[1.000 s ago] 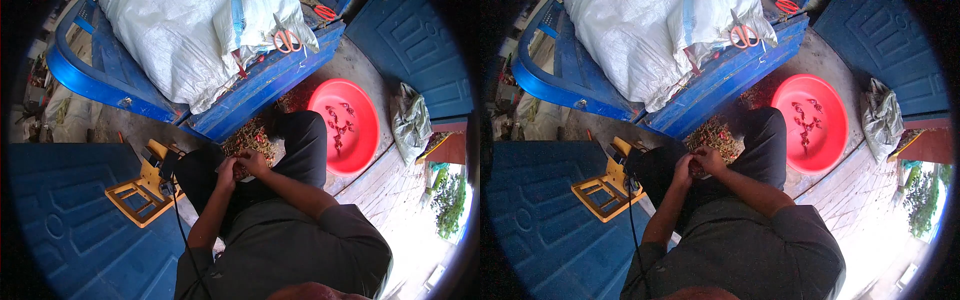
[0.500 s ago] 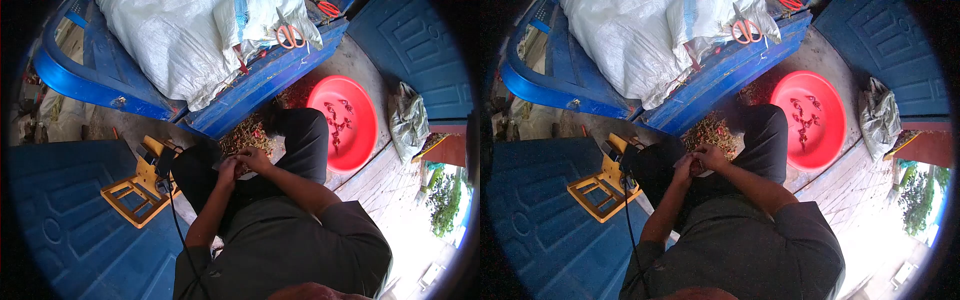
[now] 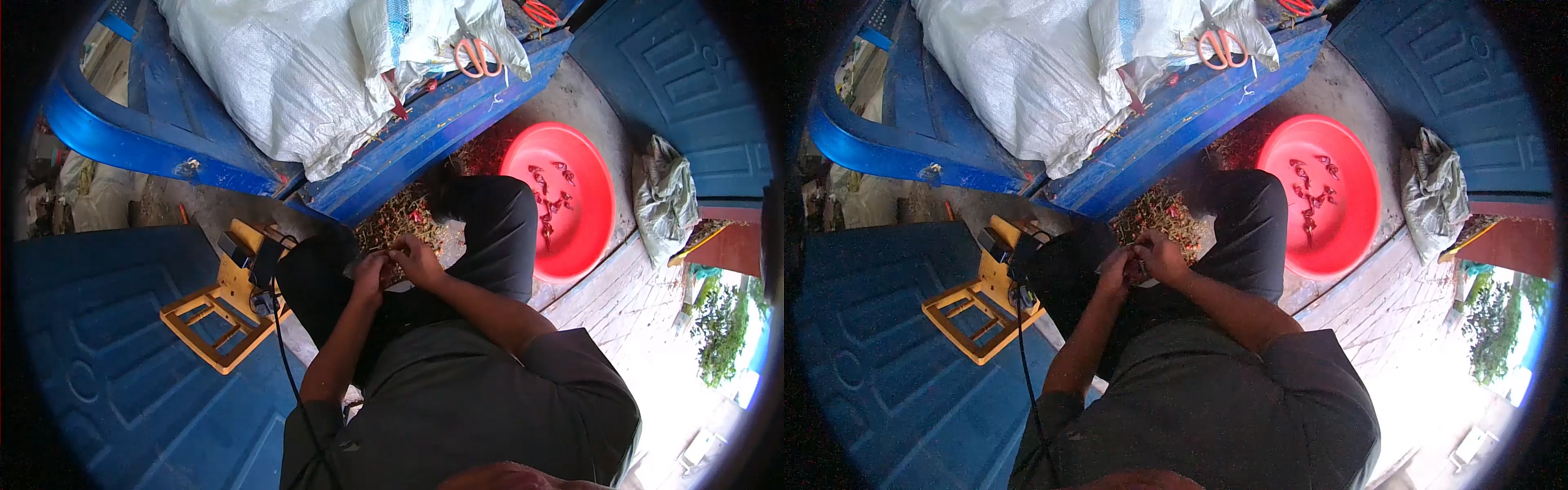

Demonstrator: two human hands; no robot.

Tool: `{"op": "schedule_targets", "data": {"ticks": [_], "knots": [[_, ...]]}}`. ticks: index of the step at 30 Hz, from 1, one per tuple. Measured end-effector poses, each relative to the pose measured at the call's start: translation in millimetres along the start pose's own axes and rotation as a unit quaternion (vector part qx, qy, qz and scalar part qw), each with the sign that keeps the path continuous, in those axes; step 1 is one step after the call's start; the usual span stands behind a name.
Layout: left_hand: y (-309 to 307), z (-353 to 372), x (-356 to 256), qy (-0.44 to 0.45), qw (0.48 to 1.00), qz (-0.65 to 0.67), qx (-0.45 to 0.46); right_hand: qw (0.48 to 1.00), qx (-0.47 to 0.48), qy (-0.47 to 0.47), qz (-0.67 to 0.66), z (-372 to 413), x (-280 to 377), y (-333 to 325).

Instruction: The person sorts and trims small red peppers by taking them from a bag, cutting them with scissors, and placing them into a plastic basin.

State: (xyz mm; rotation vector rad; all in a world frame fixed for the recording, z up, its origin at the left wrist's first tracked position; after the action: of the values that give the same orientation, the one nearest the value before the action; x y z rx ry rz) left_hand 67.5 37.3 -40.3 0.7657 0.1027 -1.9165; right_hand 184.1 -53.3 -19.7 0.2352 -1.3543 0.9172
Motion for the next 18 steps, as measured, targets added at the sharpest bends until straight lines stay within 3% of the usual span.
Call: {"op": "schedule_targets", "data": {"ticks": [3,8,11,14,16,17,18], "knots": [[-1,-2,2,-0.01,1.0,0.025,0.009,0.995,-0.008,0.039,-0.086,0,3,-1],[0,-4,4,0.017,1.0,0.009,0.011,0.995,0.015,-0.094,0.019,-7,20,-6],[3,-6,-2,0.061,0.998,-0.014,0.01,0.998,0.046,-0.032,0.007,-11,16,-6],[1,-4,0,0.001,1.0,-0.007,0.012,0.994,0.064,-0.081,0.048,-12,40,-25],[-3,-8,5,-0.011,1.0,-0.006,0.023,0.99,0.02,-0.096,0.101,-38,54,-60],[-3,-7,5,-0.012,1.0,-0.004,0.023,0.978,-0.087,-0.163,0.101,-63,60,-87],[-2,-4,4,-0.009,0.999,0.024,0.022,0.958,-0.13,-0.24,0.084,-92,72,-120]]}}
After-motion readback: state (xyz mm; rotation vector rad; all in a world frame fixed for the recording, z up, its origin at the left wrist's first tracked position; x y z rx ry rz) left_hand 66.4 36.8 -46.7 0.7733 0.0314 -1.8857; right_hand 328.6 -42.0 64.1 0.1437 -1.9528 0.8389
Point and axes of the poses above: each hand's wrist, its own z-axis away from the middle knuckle, its own y-axis out of the palm, x = y × z, the point moved 5 cm from there along -z, towards the middle knuckle, and after that the axes turned 7 degrees about -x, right-handed, at the moved point
